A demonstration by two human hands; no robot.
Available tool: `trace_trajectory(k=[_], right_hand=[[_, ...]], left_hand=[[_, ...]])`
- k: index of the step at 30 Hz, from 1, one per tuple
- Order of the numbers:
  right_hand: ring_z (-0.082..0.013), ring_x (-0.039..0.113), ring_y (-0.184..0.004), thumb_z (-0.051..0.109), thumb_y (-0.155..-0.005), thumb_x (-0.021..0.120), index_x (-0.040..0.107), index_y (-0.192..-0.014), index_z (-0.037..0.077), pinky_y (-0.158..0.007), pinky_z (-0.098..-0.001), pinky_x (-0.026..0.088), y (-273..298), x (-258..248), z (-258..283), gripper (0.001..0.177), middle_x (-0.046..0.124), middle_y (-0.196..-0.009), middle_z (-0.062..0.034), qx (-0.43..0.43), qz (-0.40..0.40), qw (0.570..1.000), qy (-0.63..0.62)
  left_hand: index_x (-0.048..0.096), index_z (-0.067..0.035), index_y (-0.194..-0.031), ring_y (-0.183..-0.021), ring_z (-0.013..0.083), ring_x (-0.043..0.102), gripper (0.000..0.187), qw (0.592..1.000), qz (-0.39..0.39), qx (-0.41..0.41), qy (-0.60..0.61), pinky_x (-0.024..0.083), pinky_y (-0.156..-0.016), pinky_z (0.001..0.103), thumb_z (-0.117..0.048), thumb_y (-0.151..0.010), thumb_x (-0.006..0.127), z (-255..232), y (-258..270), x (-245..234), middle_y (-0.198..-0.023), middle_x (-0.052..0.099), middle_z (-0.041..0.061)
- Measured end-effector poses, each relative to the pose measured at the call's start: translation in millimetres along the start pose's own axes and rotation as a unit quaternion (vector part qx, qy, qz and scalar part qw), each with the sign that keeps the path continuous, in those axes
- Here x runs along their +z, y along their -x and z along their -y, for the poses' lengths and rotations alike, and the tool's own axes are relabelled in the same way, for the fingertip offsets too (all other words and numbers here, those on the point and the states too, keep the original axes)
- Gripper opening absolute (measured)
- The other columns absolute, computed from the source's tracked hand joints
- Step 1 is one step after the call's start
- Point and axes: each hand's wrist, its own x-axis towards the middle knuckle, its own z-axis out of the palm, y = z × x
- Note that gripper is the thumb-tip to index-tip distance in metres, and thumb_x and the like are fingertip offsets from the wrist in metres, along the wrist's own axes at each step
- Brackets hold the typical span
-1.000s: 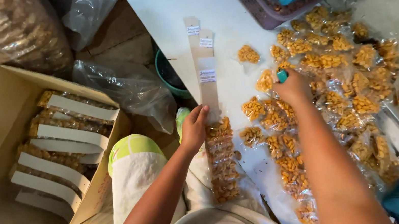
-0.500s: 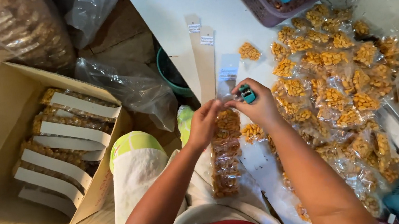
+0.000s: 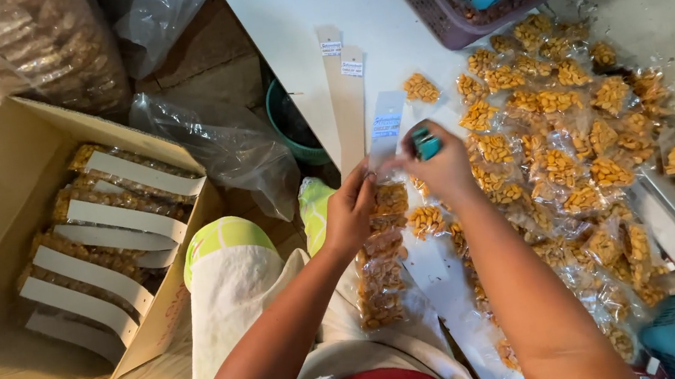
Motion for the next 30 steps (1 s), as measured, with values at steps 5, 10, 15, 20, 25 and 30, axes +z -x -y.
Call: trace_trajectory(k=[5,10,15,20,25,30], right_hand=[[-0.0239,0.071,-0.058,0.054,-0.099,0.055,0.052,-0.084,0.015,-0.051,-0.0293,0.060,-14.5,5.1,37.1,0.042,0.065,-0.065,-0.0112,0.167,-0.220,0.889,-0.365],[-0.0363,0.044,-0.117,0.074,-0.082,0.066,0.036,-0.145,0.004,-0.085,-0.0487,0.048,-31.9,27.9,28.1,0.099,0.039,-0.135,-0.0246,0.245,-0.192,0.846,-0.432],[-0.0237,0.046,-0.050,0.073,-0.077,0.052,0.045,-0.060,0.015,-0.048,-0.0381,0.036,-42.7,33.0,-4.9,0.061,0.042,-0.056,-0.0087,0.265,-0.233,0.780,-0.516],[-0.0188,0.064,-0.053,0.056,-0.078,0.072,0.057,-0.073,0.018,-0.048,-0.0313,0.051,-27.0,4.8,19.5,0.041,0.060,-0.061,-0.0039,0.312,-0.190,0.866,-0.341],[-0.0361,0.067,-0.115,0.064,-0.073,0.076,0.072,-0.110,0.015,-0.097,-0.0539,0.053,-16.4,-67.5,-110.2,0.061,0.070,-0.111,-0.0124,0.278,-0.038,0.891,0.357],[-0.0394,0.072,-0.103,0.050,-0.086,0.068,0.072,-0.118,0.015,-0.084,-0.0582,0.058,12.2,-102.1,-176.8,0.047,0.072,-0.105,-0.0117,0.200,-0.068,0.842,0.496]], left_hand=[[0.059,-0.030,-0.144,-0.099,0.0389,0.073,0.046,0.998,-0.019,0.015,-0.052,0.056,-0.091,0.048,-0.024,-0.099,0.057,-10.8,5.4,5.6,-0.094,0.078,0.021],[0.056,-0.040,-0.145,-0.101,0.0330,0.073,0.050,0.996,-0.001,0.035,-0.080,0.057,-0.096,0.045,-0.021,-0.098,0.055,-26.7,16.6,6.6,-0.102,0.078,0.013],[0.052,-0.035,-0.148,-0.116,0.0391,0.066,0.053,0.993,0.022,0.065,-0.094,0.054,-0.102,0.048,-0.019,-0.097,0.054,-51.8,24.8,9.4,-0.122,0.073,0.018],[0.073,-0.025,-0.118,-0.091,0.0246,0.076,0.025,0.994,-0.035,-0.019,-0.104,0.058,-0.083,0.042,-0.030,-0.095,0.066,24.2,-3.0,8.2,-0.089,0.079,0.007],[0.072,-0.027,-0.094,-0.064,0.0114,0.069,0.016,0.993,-0.029,-0.067,-0.094,0.057,-0.064,0.030,-0.043,-0.093,0.072,16.0,-22.3,-9.2,-0.067,0.074,-0.002],[0.074,-0.019,-0.112,-0.096,0.0205,0.075,0.029,0.993,-0.006,-0.070,-0.092,0.057,-0.087,0.040,-0.043,-0.097,0.068,16.7,-39.5,-16.3,-0.090,0.078,0.010]])
